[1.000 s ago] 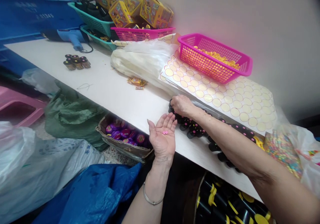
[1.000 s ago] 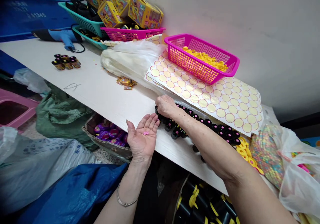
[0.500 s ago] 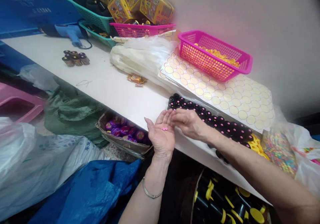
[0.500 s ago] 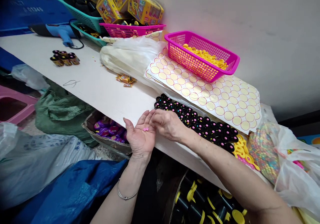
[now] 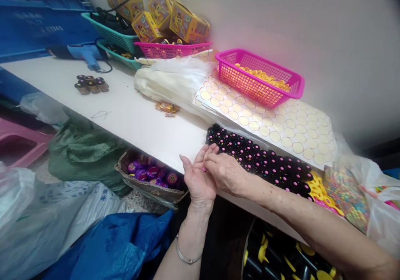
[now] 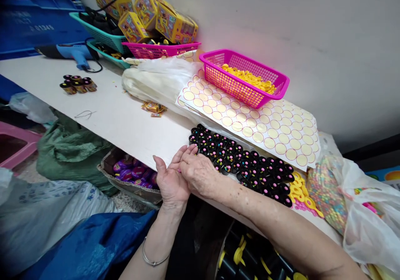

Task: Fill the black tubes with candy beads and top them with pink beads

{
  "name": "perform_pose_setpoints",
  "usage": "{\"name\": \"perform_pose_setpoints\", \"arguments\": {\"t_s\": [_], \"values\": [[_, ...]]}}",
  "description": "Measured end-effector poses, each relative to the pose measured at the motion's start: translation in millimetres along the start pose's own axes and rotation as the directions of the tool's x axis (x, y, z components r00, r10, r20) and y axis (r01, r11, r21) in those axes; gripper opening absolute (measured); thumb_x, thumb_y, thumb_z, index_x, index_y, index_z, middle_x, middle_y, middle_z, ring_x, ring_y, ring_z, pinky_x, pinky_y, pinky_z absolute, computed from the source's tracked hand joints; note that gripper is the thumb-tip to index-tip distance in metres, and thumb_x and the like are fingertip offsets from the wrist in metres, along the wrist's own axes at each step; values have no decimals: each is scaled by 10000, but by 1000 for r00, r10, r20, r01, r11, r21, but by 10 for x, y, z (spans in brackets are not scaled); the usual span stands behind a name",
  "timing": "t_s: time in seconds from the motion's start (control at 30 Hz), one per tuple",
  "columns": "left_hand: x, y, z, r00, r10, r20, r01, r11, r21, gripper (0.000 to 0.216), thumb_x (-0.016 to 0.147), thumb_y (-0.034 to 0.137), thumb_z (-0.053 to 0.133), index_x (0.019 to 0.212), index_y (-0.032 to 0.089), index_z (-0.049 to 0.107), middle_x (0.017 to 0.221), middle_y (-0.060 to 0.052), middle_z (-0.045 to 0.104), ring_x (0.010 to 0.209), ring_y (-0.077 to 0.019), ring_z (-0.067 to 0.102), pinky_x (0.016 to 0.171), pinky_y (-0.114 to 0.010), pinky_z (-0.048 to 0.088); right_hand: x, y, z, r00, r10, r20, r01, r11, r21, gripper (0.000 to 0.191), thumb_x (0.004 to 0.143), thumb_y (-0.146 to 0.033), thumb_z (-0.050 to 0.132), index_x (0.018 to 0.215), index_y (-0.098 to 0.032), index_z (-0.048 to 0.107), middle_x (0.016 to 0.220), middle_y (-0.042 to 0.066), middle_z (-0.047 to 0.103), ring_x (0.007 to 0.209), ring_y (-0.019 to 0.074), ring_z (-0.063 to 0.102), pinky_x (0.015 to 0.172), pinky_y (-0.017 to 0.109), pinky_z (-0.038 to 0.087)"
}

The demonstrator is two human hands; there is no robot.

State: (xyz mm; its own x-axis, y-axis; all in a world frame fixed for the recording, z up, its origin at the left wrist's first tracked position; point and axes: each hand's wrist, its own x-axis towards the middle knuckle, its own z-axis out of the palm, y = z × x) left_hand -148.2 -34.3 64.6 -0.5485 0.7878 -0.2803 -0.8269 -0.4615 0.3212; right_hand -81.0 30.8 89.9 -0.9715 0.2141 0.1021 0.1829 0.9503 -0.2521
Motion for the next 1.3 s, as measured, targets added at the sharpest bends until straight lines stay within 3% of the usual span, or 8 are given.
{"name": "perform_pose_setpoints", "arguments": {"t_s": [0.1,0.23,0.33,0.43,0.5,0.6,1.0,1.3], "values": [[20,15,-12,1000,4,-31,-5,999,-45,724,815,692,372,1028,59,651,1145,-221,634,1152,-278,564,993,-402,426,42,123,-72,998,-40,-42,43,995,86,175,855,-153,466,858,-174,639,877,49,620,791,136,559,698,253,456],[41,25,-31,1000,9,-12,-10,995,-101,692,823,677,381,969,64,667,1095,-216,650,1111,-273,588,961,-399,452,285,549,-157,949,164,-270,-131,982,135,198,873,-162,451,821,-173,641,833,45,600,768,147,537,715,281,445],[42,26,-41,1000,3,10,-2,996,-95,689,828,671,380,978,63,667,1106,-215,645,1096,-278,595,953,-403,453,539,909,-173,913,236,-332,-270,961,-60,205,856,-176,476,780,-167,666,1013,87,613,965,217,494,826,358,409],[43,30,-45,1000,-5,-3,4,996,-92,670,831,661,387,968,69,668,1095,-209,650,1068,-268,609,948,-396,453,715,1111,-143,951,144,-274,-224,931,-289,209,827,-156,488,768,-175,688,1175,80,570,1164,271,364,963,438,300],[46,36,-43,1000,-11,-11,10,996,-91,658,833,656,391,959,72,668,1088,-207,652,1056,-266,615,942,-395,455,764,1149,-112,971,78,-227,-168,898,-406,198,803,-148,502,776,-183,695,1225,72,535,1199,284,303,1001,460,225],[52,45,-36,1000,-19,-14,17,996,-89,640,837,646,397,956,78,667,1079,-201,656,1048,-262,618,934,-396,459,771,1147,-72,985,63,-163,-137,860,-492,188,790,-161,510,790,-179,697,1141,104,548,1084,281,337,937,448,226],[53,50,-53,999,-36,-25,33,993,-116,595,853,599,417,975,72,664,1073,-197,656,1013,-246,630,921,-375,465,879,1182,-97,993,107,-48,-116,852,-510,149,747,-149,542,752,-166,690,989,123,573,947,260,376,737,396,234],[57,63,-62,999,-29,-30,25,992,-121,584,856,584,427,975,61,659,1065,-203,655,998,-245,633,919,-371,464,860,1213,-45,985,130,-114,-171,834,-525,212,824,-142,469,811,-149,681,1011,130,572,932,252,390,693,382,240]]}}
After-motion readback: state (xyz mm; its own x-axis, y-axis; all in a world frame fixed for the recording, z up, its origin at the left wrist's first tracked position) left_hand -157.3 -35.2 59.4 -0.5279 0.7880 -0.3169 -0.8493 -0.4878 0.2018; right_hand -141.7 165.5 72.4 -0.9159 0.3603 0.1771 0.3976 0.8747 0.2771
